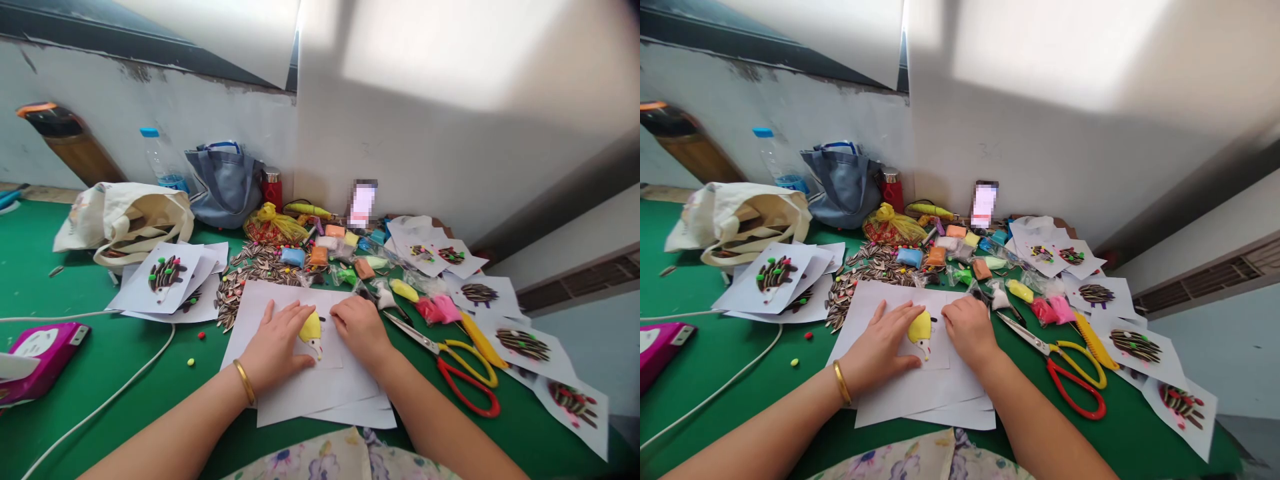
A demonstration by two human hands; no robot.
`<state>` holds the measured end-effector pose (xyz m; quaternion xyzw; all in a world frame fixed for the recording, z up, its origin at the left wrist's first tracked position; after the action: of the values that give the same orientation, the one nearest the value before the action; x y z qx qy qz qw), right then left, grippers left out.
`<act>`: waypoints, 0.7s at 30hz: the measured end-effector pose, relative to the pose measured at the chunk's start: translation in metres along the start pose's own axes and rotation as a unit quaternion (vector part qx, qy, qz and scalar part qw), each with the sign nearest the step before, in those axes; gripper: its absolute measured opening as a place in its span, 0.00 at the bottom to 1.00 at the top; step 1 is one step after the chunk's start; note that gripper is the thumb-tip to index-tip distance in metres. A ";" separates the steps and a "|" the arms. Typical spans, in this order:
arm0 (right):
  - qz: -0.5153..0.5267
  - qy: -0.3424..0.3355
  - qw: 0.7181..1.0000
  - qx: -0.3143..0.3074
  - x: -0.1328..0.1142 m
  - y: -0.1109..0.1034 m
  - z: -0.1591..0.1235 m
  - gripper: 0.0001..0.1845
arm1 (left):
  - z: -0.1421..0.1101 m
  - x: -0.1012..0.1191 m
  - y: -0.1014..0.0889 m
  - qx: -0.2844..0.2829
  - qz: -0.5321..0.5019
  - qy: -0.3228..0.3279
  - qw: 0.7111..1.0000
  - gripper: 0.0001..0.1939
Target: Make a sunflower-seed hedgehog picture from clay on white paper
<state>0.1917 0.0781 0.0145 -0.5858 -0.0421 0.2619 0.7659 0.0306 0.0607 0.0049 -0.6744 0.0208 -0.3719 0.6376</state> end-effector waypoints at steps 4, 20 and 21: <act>-0.001 -0.006 1.000 0.005 -0.001 0.001 0.000 0.07 | 0.000 0.000 0.000 0.003 -0.002 0.003 1.000 0.47; -0.057 0.017 0.998 0.010 0.003 -0.003 -0.001 0.02 | 0.001 0.000 0.000 -0.002 -0.009 -0.002 1.000 0.46; -0.052 0.018 0.998 0.011 0.003 -0.004 -0.001 0.02 | 0.001 0.000 0.000 -0.004 -0.008 -0.003 1.000 0.46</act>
<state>0.1960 0.0778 0.0170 -0.5786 -0.0555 0.2118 0.7856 0.0313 0.0610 0.0047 -0.6784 0.0150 -0.3750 0.6316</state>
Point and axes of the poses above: each hand's wrist, its own z-axis towards the middle knuckle, its own y-axis out of the palm, x = y × z, the point moved 7 cm from there along z, towards the middle knuckle, and after that the axes turned 3 degrees about -y, right-handed, at the moved point
